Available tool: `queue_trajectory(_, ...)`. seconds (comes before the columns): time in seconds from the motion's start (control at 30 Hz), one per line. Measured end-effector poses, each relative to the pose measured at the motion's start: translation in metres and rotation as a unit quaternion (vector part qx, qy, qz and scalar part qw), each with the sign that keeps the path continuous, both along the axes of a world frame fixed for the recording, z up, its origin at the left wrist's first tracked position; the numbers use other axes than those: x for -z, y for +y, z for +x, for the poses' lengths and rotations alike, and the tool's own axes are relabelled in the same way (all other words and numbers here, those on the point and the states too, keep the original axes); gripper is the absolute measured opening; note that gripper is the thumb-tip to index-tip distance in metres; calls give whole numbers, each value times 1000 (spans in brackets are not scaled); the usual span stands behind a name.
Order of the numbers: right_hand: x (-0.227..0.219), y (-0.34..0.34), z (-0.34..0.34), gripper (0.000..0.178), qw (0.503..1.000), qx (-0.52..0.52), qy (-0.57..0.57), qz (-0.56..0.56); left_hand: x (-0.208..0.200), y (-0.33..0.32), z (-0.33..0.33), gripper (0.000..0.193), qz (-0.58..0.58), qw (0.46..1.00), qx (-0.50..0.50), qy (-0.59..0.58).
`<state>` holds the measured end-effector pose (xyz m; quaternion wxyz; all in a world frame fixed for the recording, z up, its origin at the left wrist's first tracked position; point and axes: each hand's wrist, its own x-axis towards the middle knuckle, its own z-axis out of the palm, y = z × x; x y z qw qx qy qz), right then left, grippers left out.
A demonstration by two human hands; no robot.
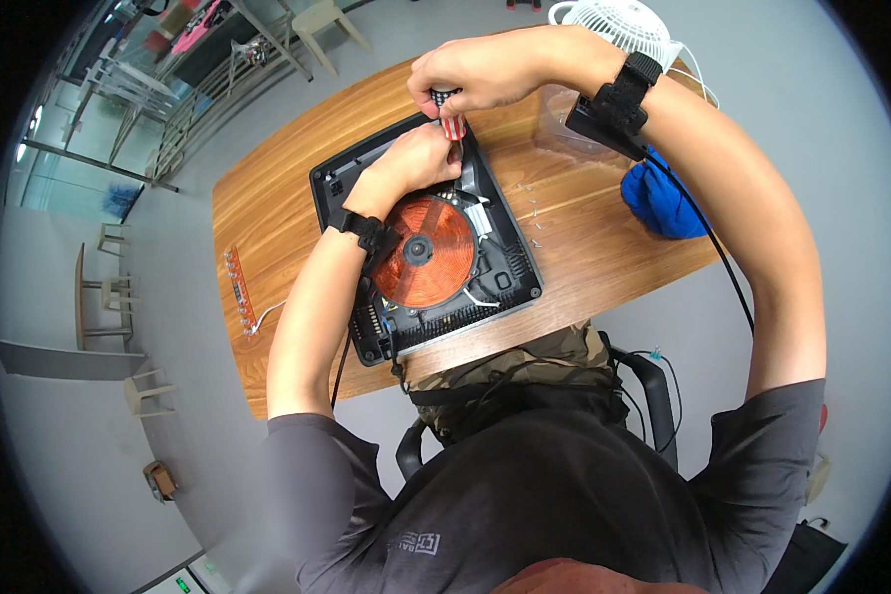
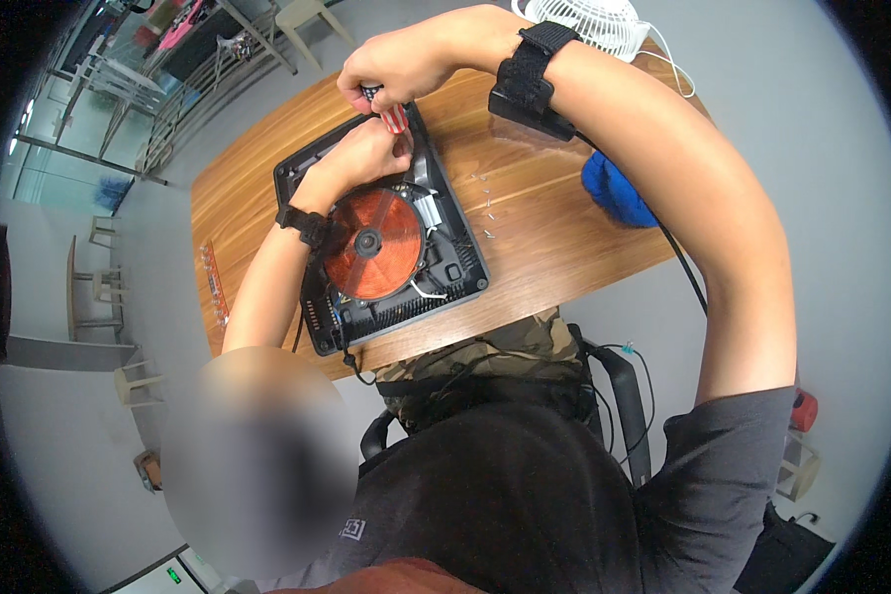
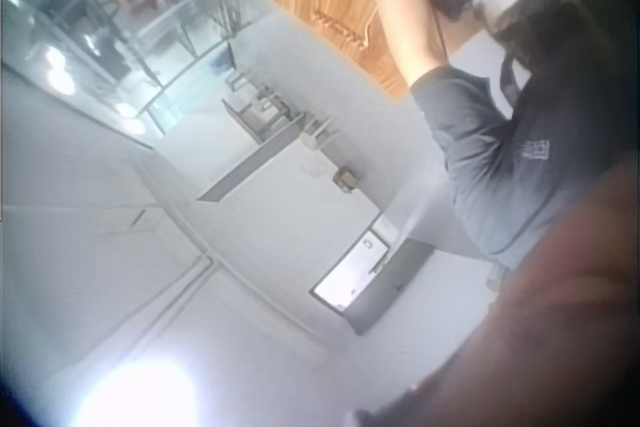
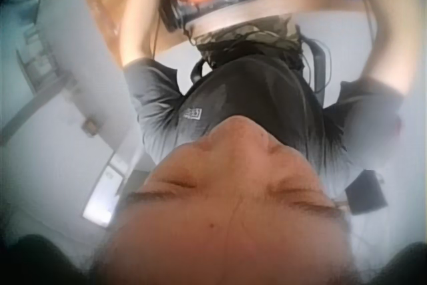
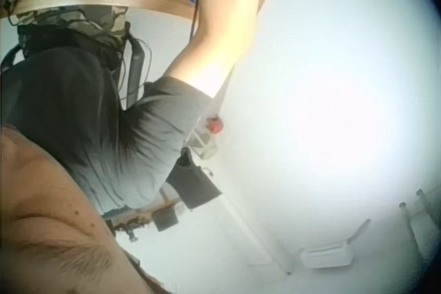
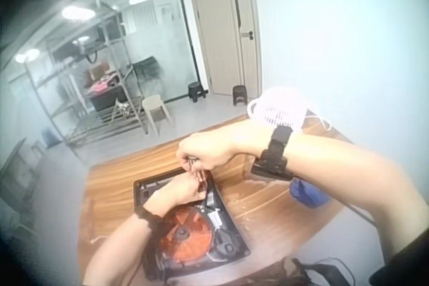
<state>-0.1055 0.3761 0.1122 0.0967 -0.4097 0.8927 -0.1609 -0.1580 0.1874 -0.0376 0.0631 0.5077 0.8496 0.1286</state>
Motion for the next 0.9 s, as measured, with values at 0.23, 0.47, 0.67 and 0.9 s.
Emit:
queue_trajectory(0.23,-8,14,4,12,1000,-7,14,-23,-15,6,2,17,-32,999,-2,4)
queue_trajectory(0.47,-14,69,33,7,992,65,-72,-80,-48,25,2,17,-32,999,15,-16)
queue_trajectory(0.67,-7,122,74,5,983,138,-124,-7,-34,92,26,17,-136,986,96,10)
queue_trajectory(0.9,24,143,103,12,984,161,-63,39,-4,129,26,22,-201,974,107,16)
